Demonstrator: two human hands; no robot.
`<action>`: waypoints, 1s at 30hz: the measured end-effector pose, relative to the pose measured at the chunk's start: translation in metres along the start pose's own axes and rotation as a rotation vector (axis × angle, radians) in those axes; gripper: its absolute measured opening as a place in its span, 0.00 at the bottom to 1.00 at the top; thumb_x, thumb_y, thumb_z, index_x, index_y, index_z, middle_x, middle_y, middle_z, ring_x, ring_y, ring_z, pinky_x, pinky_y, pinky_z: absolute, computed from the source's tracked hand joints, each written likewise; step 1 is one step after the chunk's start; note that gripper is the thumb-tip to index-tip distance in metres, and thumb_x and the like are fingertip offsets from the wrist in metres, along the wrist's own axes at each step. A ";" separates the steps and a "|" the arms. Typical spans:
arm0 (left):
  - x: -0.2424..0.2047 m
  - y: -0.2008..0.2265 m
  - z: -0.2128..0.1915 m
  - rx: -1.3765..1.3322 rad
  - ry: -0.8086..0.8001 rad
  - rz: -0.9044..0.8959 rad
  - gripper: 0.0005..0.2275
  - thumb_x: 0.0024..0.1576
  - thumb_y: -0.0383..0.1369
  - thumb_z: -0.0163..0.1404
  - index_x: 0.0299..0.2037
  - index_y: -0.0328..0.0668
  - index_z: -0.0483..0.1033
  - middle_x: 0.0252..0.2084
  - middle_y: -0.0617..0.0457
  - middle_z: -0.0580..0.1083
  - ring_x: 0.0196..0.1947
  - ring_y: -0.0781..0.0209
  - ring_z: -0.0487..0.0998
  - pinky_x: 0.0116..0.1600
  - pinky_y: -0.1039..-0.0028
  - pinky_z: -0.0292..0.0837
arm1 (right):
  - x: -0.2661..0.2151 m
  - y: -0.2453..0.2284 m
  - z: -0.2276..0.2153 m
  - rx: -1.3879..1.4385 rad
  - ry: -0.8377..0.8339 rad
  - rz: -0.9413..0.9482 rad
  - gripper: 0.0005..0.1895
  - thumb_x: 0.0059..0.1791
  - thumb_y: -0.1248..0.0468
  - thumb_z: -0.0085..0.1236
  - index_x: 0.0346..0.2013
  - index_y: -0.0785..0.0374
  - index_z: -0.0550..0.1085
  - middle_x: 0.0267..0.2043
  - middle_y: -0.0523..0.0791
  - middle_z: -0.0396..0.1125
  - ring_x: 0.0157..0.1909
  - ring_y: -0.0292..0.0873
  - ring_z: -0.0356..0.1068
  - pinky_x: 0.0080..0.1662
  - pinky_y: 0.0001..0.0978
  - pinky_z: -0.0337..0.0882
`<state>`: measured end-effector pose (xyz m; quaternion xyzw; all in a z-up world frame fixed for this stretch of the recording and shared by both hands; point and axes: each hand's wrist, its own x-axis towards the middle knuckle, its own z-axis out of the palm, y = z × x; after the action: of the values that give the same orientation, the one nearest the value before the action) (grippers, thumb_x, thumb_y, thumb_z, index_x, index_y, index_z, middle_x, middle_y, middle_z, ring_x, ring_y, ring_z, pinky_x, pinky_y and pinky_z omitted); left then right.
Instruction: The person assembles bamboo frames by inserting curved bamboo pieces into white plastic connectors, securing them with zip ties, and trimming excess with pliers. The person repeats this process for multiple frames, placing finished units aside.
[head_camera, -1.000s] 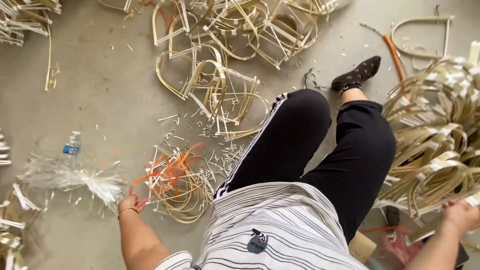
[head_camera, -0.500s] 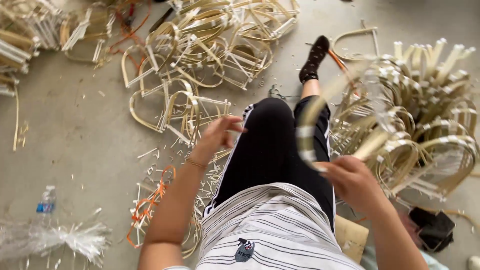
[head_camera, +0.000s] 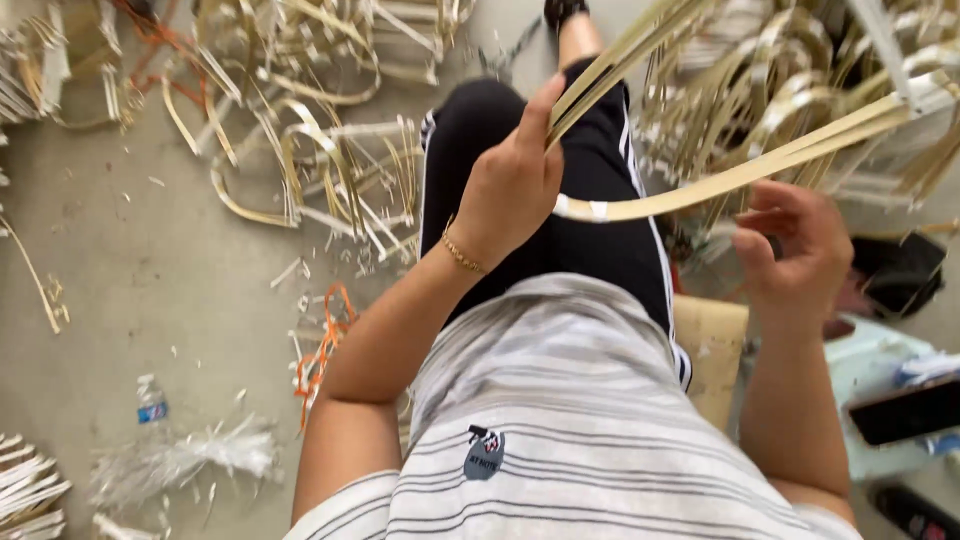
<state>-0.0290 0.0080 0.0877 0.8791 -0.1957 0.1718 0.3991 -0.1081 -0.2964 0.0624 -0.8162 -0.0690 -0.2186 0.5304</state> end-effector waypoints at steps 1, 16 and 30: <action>-0.005 0.001 0.004 -0.004 -0.013 -0.011 0.25 0.65 0.25 0.48 0.72 0.39 0.55 0.41 0.40 0.78 0.34 0.45 0.80 0.40 0.63 0.77 | -0.011 0.017 0.002 -0.002 -0.004 0.017 0.27 0.57 0.44 0.64 0.54 0.66 0.74 0.51 0.46 0.66 0.48 0.37 0.71 0.50 0.31 0.74; -0.001 -0.066 0.064 0.077 -0.162 -0.228 0.23 0.67 0.29 0.47 0.70 0.33 0.55 0.32 0.40 0.77 0.30 0.42 0.79 0.36 0.59 0.75 | 0.012 0.046 0.058 -0.121 -0.132 0.447 0.18 0.61 0.56 0.53 0.44 0.71 0.78 0.30 0.46 0.74 0.32 0.35 0.74 0.36 0.28 0.73; 0.029 -0.108 0.063 -0.297 -0.235 -0.571 0.14 0.63 0.41 0.54 0.46 0.37 0.83 0.27 0.50 0.79 0.27 0.53 0.82 0.32 0.69 0.75 | 0.052 0.036 0.066 -0.452 -0.248 0.093 0.15 0.57 0.58 0.62 0.50 0.67 0.77 0.40 0.50 0.74 0.40 0.47 0.75 0.46 0.38 0.74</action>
<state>0.0574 0.0190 -0.0066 0.8444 -0.0095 -0.0798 0.5296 -0.0306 -0.2588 0.0317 -0.9368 -0.0453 -0.1023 0.3314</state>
